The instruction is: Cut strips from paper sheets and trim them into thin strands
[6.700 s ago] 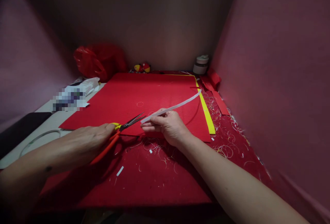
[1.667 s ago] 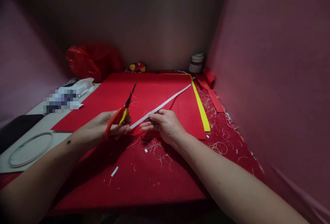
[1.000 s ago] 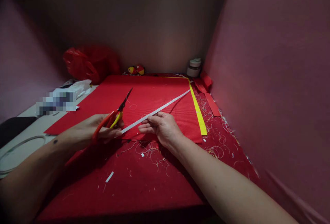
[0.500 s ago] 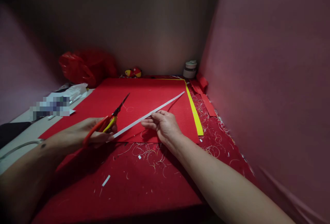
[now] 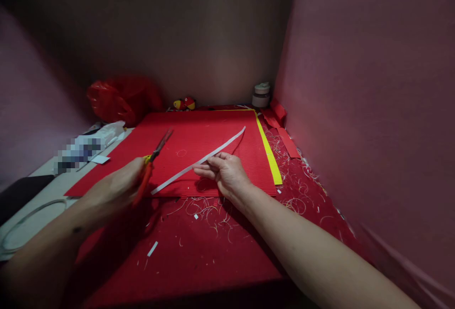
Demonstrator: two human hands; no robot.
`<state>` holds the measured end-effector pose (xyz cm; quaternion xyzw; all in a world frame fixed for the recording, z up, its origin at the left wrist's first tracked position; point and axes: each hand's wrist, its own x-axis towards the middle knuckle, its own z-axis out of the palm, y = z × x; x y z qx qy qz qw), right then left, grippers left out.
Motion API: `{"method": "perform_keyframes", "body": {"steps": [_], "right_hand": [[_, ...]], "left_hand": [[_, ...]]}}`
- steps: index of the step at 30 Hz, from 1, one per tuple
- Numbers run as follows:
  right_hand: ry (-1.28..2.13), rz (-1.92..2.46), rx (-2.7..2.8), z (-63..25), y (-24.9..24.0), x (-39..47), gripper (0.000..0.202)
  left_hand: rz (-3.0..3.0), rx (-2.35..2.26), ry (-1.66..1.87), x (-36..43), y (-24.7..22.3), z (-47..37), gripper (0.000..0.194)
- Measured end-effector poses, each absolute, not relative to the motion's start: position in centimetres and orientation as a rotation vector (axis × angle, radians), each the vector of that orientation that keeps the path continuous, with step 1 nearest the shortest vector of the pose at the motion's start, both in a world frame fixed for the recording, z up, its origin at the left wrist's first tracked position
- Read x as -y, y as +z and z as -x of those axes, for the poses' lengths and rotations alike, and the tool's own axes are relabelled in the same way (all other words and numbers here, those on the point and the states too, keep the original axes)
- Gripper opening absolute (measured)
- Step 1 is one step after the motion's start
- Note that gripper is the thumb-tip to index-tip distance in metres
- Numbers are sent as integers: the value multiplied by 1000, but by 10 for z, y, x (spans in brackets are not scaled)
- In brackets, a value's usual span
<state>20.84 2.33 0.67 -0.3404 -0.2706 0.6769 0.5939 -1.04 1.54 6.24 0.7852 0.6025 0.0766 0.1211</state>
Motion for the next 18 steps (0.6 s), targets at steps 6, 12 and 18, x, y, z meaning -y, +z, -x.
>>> {"method": "perform_keyframes", "body": {"steps": [6, 12, 18], "right_hand": [[1584, 801, 650, -207, 8, -21, 9], [1610, 761, 692, -206, 6, -20, 8], [1612, 752, 672, -205, 6, -19, 8]], "left_hand": [[-2556, -1692, -299, 4, 65, -17, 27], [-2600, -1718, -365, -2, 58, -23, 32], [-2595, -1685, -380, 0, 56, -24, 32]]}}
